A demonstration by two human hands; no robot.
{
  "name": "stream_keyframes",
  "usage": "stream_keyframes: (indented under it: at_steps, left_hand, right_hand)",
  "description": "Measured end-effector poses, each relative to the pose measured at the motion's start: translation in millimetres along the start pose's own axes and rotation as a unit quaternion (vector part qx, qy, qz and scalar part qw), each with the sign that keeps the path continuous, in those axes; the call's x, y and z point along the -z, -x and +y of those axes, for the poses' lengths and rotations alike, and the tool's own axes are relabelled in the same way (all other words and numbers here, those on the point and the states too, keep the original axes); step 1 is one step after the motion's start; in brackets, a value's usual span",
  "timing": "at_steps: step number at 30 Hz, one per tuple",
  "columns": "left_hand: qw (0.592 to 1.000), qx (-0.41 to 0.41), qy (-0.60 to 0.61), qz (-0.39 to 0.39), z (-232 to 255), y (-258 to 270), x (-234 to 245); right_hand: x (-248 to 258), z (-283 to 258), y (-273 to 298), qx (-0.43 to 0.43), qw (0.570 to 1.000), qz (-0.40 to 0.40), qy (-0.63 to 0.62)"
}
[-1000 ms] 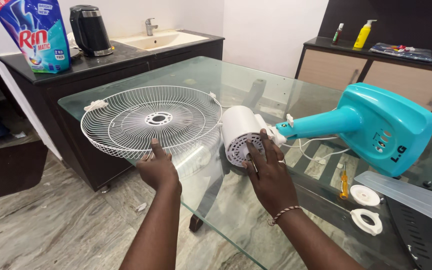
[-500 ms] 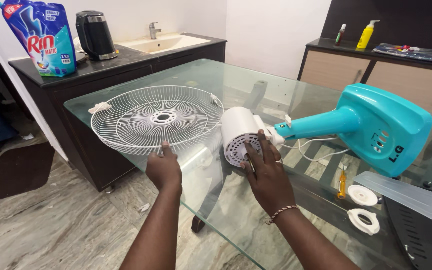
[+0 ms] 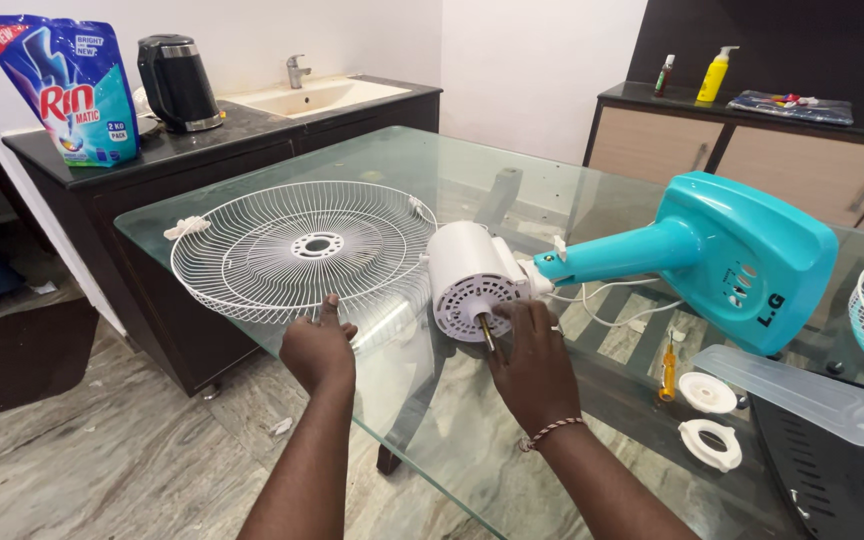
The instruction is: The person disassembles a small table fan on a glass table. They remove the front grille, unscrew the central hub to take off the fan blades, and then use a screwdriver to remove screws from the motor housing.
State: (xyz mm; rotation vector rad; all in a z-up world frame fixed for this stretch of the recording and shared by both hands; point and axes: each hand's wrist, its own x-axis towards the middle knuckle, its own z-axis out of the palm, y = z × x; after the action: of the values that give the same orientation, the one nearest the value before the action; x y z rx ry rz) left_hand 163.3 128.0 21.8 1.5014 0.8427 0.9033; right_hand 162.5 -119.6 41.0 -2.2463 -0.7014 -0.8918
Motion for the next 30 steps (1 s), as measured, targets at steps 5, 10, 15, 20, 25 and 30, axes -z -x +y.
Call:
stream_keyframes:
  at_steps: [5,10,15,20,25,30]
  left_hand:
    - [1.000,0.019,-0.011,0.008,5.8,5.5,0.4]
    - [0.999,-0.007,-0.032,0.004,8.5,16.3,2.6]
    - [0.997,-0.037,-0.062,0.000,11.7,21.4,2.4]
    - [0.986,-0.059,-0.153,-0.028,12.0,40.2,2.0]
    - [0.963,-0.180,-0.188,-0.068,14.0,87.9,-5.8]
    - [0.959,-0.156,-0.125,-0.200,24.7,136.4,-29.8]
  right_hand:
    - [-3.8,5.5,-2.9,-0.079,0.995,-0.038,-0.046]
    - [-6.2,10.5,-6.2,-0.148,0.985,-0.045,-0.082]
    - [-8.2,11.6,-7.8,-0.168,0.980,-0.037,-0.104]
    - [-10.2,13.6,-9.0,-0.174,0.978,-0.027,-0.114]
    - [-14.2,18.2,-9.1,-0.179,0.977,-0.031,-0.112]
    - [-16.0,24.8,-7.8,-0.187,0.974,0.003,-0.125]
